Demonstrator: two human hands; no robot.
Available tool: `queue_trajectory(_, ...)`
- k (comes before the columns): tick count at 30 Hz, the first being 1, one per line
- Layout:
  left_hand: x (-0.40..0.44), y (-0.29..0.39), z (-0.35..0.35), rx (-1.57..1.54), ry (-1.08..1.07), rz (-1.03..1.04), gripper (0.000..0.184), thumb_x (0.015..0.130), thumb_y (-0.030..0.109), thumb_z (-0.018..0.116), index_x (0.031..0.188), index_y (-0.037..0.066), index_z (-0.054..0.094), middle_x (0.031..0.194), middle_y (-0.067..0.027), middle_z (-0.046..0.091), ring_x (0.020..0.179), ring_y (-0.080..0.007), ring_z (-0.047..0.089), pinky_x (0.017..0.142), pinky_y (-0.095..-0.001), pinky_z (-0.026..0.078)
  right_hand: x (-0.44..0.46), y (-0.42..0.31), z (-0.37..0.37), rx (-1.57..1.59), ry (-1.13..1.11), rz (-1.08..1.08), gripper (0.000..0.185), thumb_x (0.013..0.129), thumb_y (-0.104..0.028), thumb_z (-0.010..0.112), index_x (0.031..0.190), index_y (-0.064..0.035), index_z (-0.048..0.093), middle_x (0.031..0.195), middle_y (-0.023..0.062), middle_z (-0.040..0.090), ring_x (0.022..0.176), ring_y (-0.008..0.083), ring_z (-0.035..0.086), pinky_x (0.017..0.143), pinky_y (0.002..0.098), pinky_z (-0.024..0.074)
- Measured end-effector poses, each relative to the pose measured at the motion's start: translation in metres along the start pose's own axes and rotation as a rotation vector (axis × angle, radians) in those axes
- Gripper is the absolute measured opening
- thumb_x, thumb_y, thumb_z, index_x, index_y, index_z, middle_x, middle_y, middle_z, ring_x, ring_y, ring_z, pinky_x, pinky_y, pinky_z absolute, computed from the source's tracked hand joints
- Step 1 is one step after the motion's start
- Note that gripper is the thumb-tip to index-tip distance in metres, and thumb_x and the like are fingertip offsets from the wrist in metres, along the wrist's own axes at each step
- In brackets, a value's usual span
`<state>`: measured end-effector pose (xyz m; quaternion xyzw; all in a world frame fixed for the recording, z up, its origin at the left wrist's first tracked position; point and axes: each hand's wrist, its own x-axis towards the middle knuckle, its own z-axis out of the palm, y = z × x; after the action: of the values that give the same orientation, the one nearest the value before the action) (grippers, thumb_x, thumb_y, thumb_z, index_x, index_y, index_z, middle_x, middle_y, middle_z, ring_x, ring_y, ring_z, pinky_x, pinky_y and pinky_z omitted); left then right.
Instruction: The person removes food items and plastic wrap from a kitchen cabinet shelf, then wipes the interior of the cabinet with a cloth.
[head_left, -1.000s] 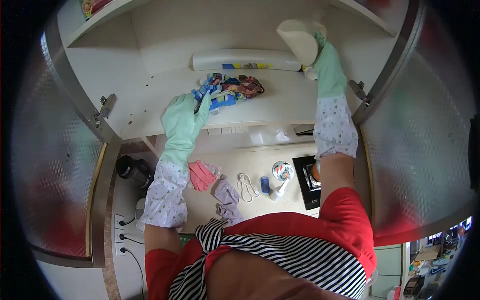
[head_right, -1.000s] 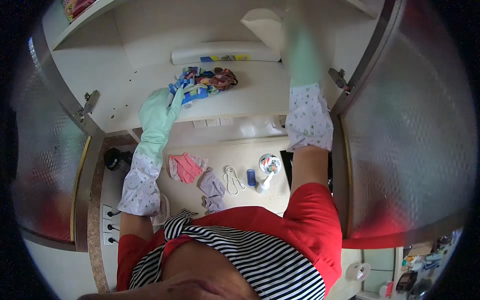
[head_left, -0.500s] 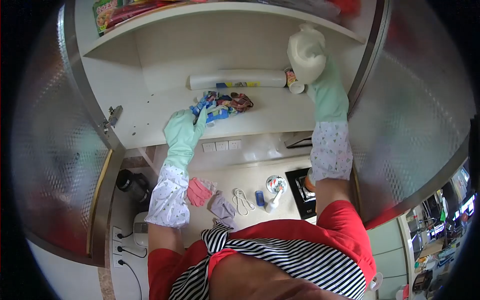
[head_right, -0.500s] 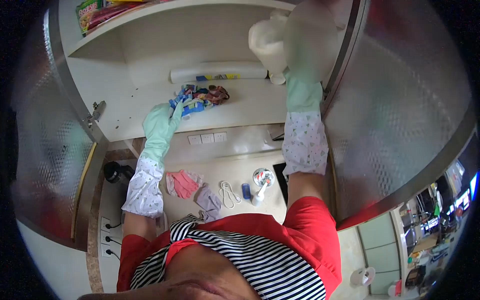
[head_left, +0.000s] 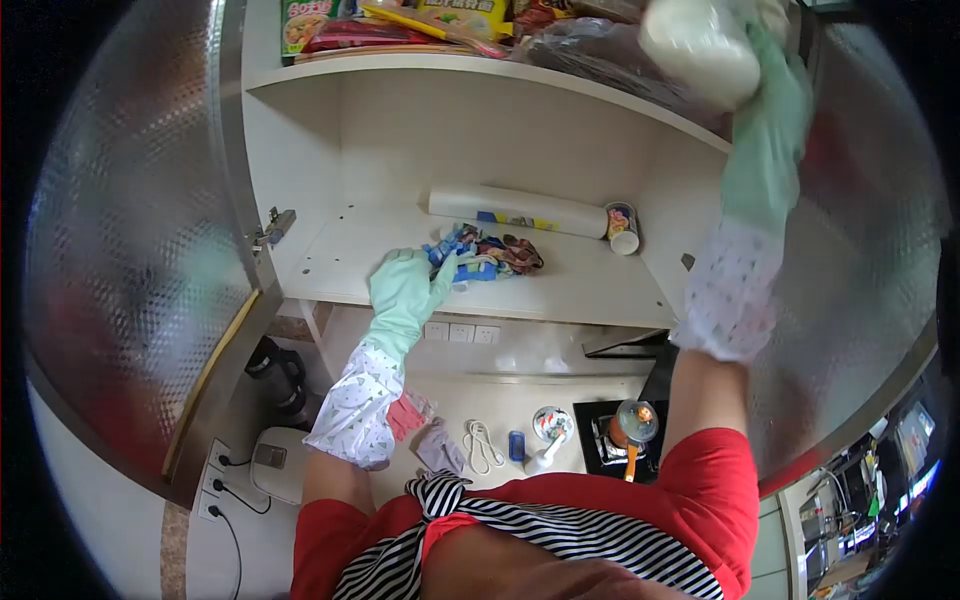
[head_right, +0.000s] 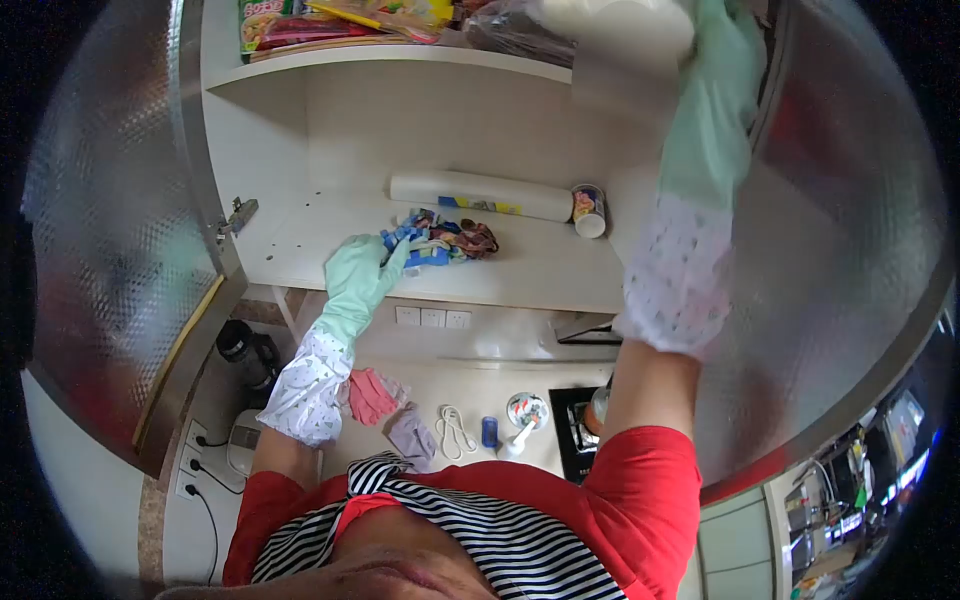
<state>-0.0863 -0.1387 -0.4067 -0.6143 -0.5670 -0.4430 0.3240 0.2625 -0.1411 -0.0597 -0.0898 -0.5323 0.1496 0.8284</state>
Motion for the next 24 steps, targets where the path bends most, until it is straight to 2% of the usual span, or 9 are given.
queue_trajectory(3, 0.001, 0.001, -0.003, -0.011, 0.016, -0.005, 0.038, 0.09, 0.037, 0.072, 0.069, 0.008, 0.062, 0.07, -0.0118, 0.063, 0.068, -0.0334, 0.063, 0.065, -0.0461, 0.051, 0.053, 0.021, 0.042, -0.361, 0.017, -0.31, 0.036, 0.094, -0.028, 0.071, 0.113, 0.002, 0.074, 0.099, 0.0139, 0.075, 0.093, 0.019, 0.067, 0.083, 0.0334, 0.0537)
queue_trajectory(7, -0.001, -0.002, 0.003, -0.02, 0.015, -0.005, 0.041, 0.088, 0.04, 0.072, 0.068, 0.006, 0.064, 0.07, -0.0123, 0.064, 0.068, -0.0329, 0.064, 0.064, -0.0456, 0.053, 0.029, 0.013, 0.099, -1.154, -0.221, -0.125, 0.06, 0.091, -0.057, 0.067, 0.119, -0.0047, 0.074, 0.114, 0.0226, 0.074, 0.108, 0.0345, 0.069, 0.098, 0.0421, 0.0497)
queue_trajectory(11, -0.002, -0.007, 0.009, -0.021, 0.043, 0.011, 0.043, 0.087, 0.043, 0.073, 0.066, 0.006, 0.065, 0.068, -0.0124, 0.064, 0.068, -0.0323, 0.065, 0.063, -0.0451, 0.054, 0.024, 0.035, 0.086, -1.148, -0.554, -0.173, 0.048, 0.096, -0.045, 0.066, 0.124, -0.0055, 0.071, 0.125, 0.0186, 0.071, 0.114, 0.0341, 0.067, 0.101, 0.0406, 0.0479)
queue_trajectory(13, 0.0, -0.005, 0.007, -0.007, 0.041, 0.002, 0.043, 0.087, 0.043, 0.073, 0.066, 0.006, 0.065, 0.068, -0.0123, 0.064, 0.068, -0.0323, 0.065, 0.063, -0.0451, 0.054, 0.034, 0.056, 0.061, -0.725, -0.597, -0.27, 0.041, 0.097, -0.031, 0.068, 0.126, -0.0014, 0.069, 0.123, 0.0158, 0.071, 0.109, 0.0282, 0.067, 0.095, 0.0376, 0.0501)
queue_trajectory(15, 0.0, -0.003, 0.004, 0.003, 0.029, -0.006, 0.043, 0.087, 0.042, 0.073, 0.066, 0.006, 0.064, 0.068, -0.0122, 0.064, 0.067, -0.0323, 0.064, 0.063, -0.0451, 0.054, 0.034, 0.044, 0.05, -0.499, -0.575, 0.161, 0.038, 0.095, -0.023, 0.07, 0.125, 0.0013, 0.067, 0.116, 0.0141, 0.072, 0.104, 0.022, 0.066, 0.089, 0.033, 0.0517)
queue_trajectory(17, 0.0, -0.002, 0.001, -0.034, -0.004, 0.002, 0.037, 0.09, 0.036, 0.072, 0.071, 0.006, 0.063, 0.073, -0.0128, 0.065, 0.07, -0.0338, 0.064, 0.066, -0.0454, 0.052, 0.035, 0.047, 0.042, -0.493, -0.52, 0.081, 0.038, 0.095, -0.022, 0.07, 0.124, 0.0017, 0.067, 0.112, 0.0132, 0.073, 0.1, 0.0184, 0.067, 0.086, 0.0302, 0.0531)
queue_trajectory(19, -0.001, -0.001, 0.0, -0.033, -0.017, -0.002, 0.037, 0.09, 0.036, 0.072, 0.071, 0.006, 0.063, 0.073, -0.0129, 0.065, 0.07, -0.0341, 0.064, 0.066, -0.0457, 0.052, 0.025, 0.034, 0.045, -0.803, -0.082, -0.305, 0.036, 0.094, -0.019, 0.071, 0.124, 0.0008, 0.067, 0.113, 0.0101, 0.073, 0.099, 0.0149, 0.067, 0.085, 0.029, 0.0537)
queue_trajectory(20, 0.0, 0.0, -0.001, -0.028, -0.026, -0.005, 0.037, 0.09, 0.036, 0.072, 0.072, 0.006, 0.063, 0.073, -0.013, 0.065, 0.07, -0.0343, 0.064, 0.066, -0.046, 0.052, 0.04, 0.052, 0.036, -0.626, -0.077, -0.5, 0.032, 0.094, -0.015, 0.07, 0.123, 0.0, 0.069, 0.11, 0.0085, 0.074, 0.095, 0.0138, 0.068, 0.084, 0.0282, 0.0544)
queue_trajectory(24, 0.0, 0.001, -0.004, -0.019, -0.065, -0.001, 0.037, 0.092, 0.037, 0.071, 0.071, 0.007, 0.064, 0.072, -0.0129, 0.065, 0.068, -0.0346, 0.063, 0.065, -0.0467, 0.051, -0.021, 0.01, 0.032, -0.312, -0.191, -0.258, 0.021, 0.098, -0.006, 0.065, 0.116, -0.0014, 0.073, 0.098, 0.0068, 0.076, 0.089, 0.0142, 0.07, 0.079, 0.0258, 0.0544)
